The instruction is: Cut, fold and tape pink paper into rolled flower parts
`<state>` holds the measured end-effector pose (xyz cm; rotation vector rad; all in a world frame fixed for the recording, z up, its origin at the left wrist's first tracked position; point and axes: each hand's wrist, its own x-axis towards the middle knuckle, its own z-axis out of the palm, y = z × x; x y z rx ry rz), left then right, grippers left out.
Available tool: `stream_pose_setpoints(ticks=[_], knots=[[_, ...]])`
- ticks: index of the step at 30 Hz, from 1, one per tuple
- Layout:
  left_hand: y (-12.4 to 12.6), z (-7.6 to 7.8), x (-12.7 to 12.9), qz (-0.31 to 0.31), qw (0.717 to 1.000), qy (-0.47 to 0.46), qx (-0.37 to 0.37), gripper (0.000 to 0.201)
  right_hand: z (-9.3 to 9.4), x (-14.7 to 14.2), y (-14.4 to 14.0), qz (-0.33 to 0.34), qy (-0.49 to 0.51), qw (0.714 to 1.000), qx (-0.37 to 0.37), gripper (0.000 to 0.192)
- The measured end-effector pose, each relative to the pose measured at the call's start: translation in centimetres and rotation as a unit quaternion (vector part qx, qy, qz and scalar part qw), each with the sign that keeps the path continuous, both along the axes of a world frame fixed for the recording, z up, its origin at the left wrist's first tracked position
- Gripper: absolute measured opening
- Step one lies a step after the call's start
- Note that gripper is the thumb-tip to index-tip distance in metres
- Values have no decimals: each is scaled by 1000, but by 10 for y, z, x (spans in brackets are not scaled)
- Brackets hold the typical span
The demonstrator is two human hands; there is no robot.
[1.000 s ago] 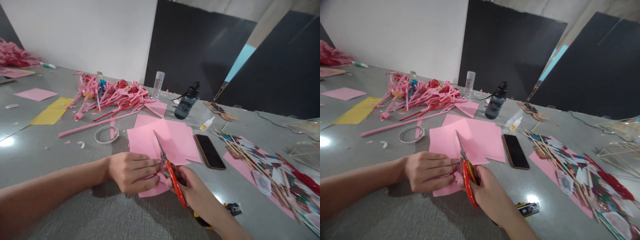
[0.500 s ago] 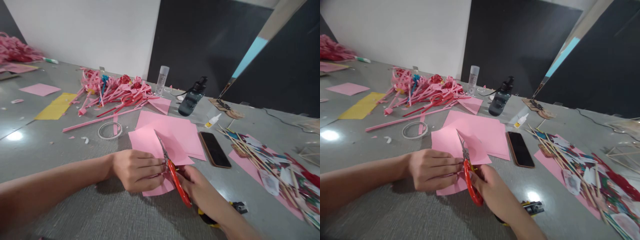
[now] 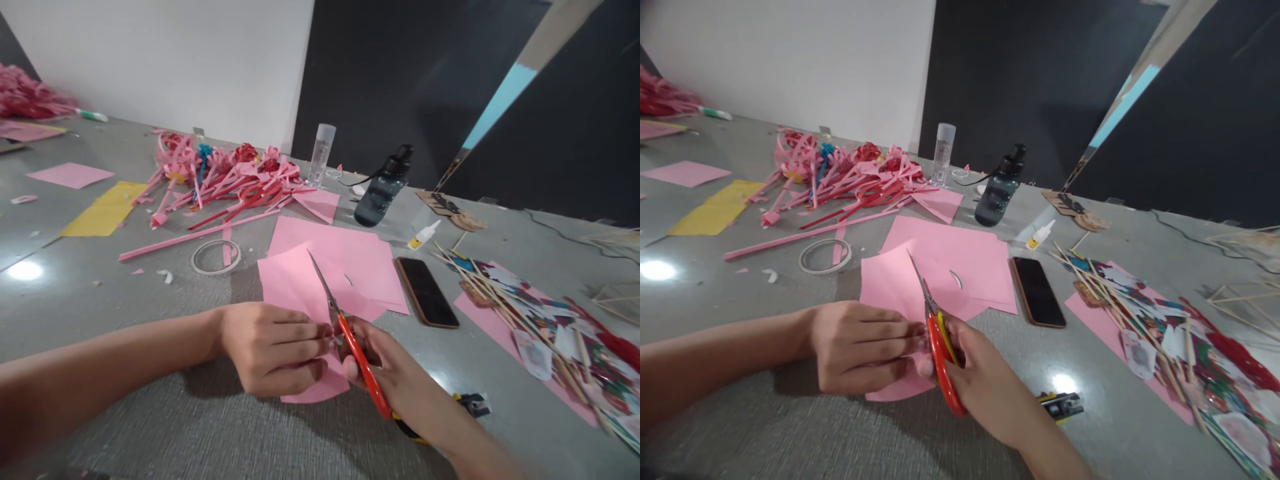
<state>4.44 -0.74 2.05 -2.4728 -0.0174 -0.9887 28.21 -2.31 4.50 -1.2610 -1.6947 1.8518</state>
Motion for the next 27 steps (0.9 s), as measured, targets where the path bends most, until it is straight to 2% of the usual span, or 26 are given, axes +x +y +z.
stream_pose_setpoints(ticks=[3, 7, 11, 16, 21, 24, 27], knots=[[-2, 3, 3, -6, 1000, -1, 0, 16, 0, -2, 1, -4, 12, 1000, 14, 27], [-4, 3, 5, 5, 1000, 5, 10, 20, 0, -6, 1, -16, 13, 1000, 6, 43], [-5, 2, 5, -3, 1000, 10, -2, 21, -6, -9, 1, -52, -17, 998, 12, 51], [-7, 3, 6, -2, 1000, 11, -6, 21, -23, -9, 3, -57, -32, 998, -1, 54], [-5, 1, 4, -5, 1000, 12, -28, 18, -34, -7, 8, -55, -12, 998, -32, 49], [2, -6, -4, 5, 997, 0, -72, 19, -33, -3, 13, -56, 3, 998, -12, 44], [10, -14, -15, 2, 985, -29, -172, 23, -25, 3, 19, -75, -3, 996, 43, 42]])
